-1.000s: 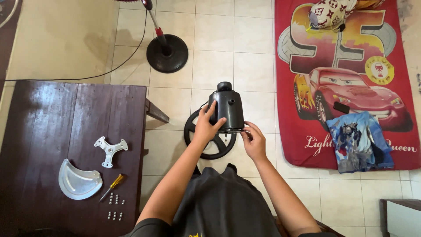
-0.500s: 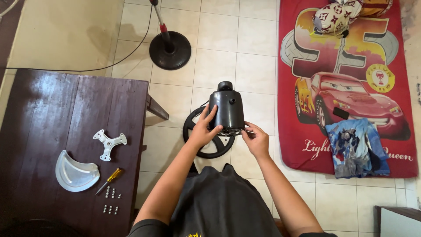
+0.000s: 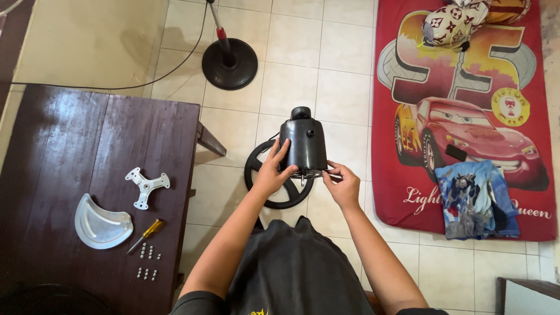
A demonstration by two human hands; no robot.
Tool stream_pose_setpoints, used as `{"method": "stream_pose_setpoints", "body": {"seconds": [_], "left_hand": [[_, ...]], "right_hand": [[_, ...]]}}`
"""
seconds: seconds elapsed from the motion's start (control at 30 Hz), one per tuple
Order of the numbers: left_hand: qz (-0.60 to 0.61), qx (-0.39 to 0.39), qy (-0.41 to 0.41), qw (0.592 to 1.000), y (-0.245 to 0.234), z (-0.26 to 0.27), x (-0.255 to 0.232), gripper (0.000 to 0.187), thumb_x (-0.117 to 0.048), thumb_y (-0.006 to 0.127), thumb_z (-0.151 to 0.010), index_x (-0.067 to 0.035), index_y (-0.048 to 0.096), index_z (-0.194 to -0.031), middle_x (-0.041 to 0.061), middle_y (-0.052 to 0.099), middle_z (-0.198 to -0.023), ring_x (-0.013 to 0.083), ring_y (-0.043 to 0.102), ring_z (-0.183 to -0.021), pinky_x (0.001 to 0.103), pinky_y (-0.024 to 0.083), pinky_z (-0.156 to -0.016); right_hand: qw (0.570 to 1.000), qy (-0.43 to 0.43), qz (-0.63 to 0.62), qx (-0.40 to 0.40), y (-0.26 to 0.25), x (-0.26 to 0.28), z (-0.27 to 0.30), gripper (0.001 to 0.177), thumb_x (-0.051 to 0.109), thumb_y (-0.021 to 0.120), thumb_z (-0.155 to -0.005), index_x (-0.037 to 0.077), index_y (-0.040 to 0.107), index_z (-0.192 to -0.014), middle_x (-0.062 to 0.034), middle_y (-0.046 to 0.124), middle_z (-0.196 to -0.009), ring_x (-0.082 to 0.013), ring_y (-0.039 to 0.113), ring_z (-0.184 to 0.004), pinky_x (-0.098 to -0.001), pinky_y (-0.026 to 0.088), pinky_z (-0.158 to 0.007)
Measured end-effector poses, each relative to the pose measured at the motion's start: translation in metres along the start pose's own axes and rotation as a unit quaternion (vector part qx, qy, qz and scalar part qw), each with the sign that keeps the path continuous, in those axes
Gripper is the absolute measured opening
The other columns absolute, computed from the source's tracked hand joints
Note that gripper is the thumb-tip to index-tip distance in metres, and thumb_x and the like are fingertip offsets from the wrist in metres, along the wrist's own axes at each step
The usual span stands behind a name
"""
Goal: The person assembles an electric fan by hand, attaching the motor housing to the base and securing it with a screwdriver. They handle screws, the fan motor, and the base, then tighten the assembly.
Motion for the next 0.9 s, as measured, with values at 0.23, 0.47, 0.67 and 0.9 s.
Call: {"method": "stream_pose_setpoints", "body": {"seconds": [0.23, 0.47, 0.67, 0.9], "left_hand": [[0.075, -0.008, -0.049, 0.996, 0.006, -0.001, 0.005, 0.086, -0.030, 0.084, -0.083, -0.023, 0.041, -0.156, 0.020, 0.028, -0.167, 0.0319, 0.052, -0.141, 0.036, 0.058, -0.096], [0.182, -0.024, -0.102, 0.978, 0.022, 0.001, 0.031, 0.106, -0.032, 0.088, -0.076, 0.001, 0.028, -0.159, 0.025, 0.055, -0.144, 0.0304, 0.064, -0.124, 0.036, 0.056, -0.097], [0.190, -0.029, -0.176, 0.965, 0.025, 0.003, 0.048, 0.097, -0.035, 0.087, -0.077, 0.010, 0.040, -0.149, 0.023, 0.067, -0.127, 0.0246, 0.070, -0.111, 0.033, 0.058, -0.091], [0.231, 0.033, -0.281, 0.931, 0.022, 0.004, 0.059, 0.093, -0.046, 0.083, -0.075, 0.008, 0.049, -0.142, 0.020, 0.071, -0.117, 0.0226, 0.071, -0.102, 0.035, 0.060, -0.080]], "right_hand": [[1.000, -0.006, 0.007, -0.002, 0.001, 0.002, -0.002, 0.018, 0.001, 0.075, -0.087, -0.005, 0.067, -0.102, -0.0162, 0.076, -0.115, -0.0190, 0.076, -0.097, -0.0307, 0.064, -0.084], [0.999, -0.034, 0.016, 0.000, 0.003, 0.000, 0.000, 0.017, 0.001, 0.073, -0.092, -0.005, 0.067, -0.106, -0.0143, 0.075, -0.112, -0.0196, 0.076, -0.096, -0.0298, 0.064, -0.079], [0.998, 0.004, 0.026, 0.051, 0.003, -0.020, -0.003, 0.024, 0.005, 0.071, -0.092, -0.004, 0.067, -0.114, -0.0127, 0.070, -0.113, -0.0193, 0.072, -0.106, -0.0298, 0.063, -0.080], [0.963, 0.214, -0.126, 0.103, 0.020, -0.074, -0.017, 0.043, 0.028, 0.069, -0.103, -0.010, 0.054, -0.115, -0.0160, 0.068, -0.118, -0.0200, 0.066, -0.099, -0.0331, 0.064, -0.082]]}}
Point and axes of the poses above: each hand's wrist, its own z-axis away from the middle knuckle, its own y-axis out of the palm, x = y × z, the point moved 3 cm from there along -z, towards the middle knuckle
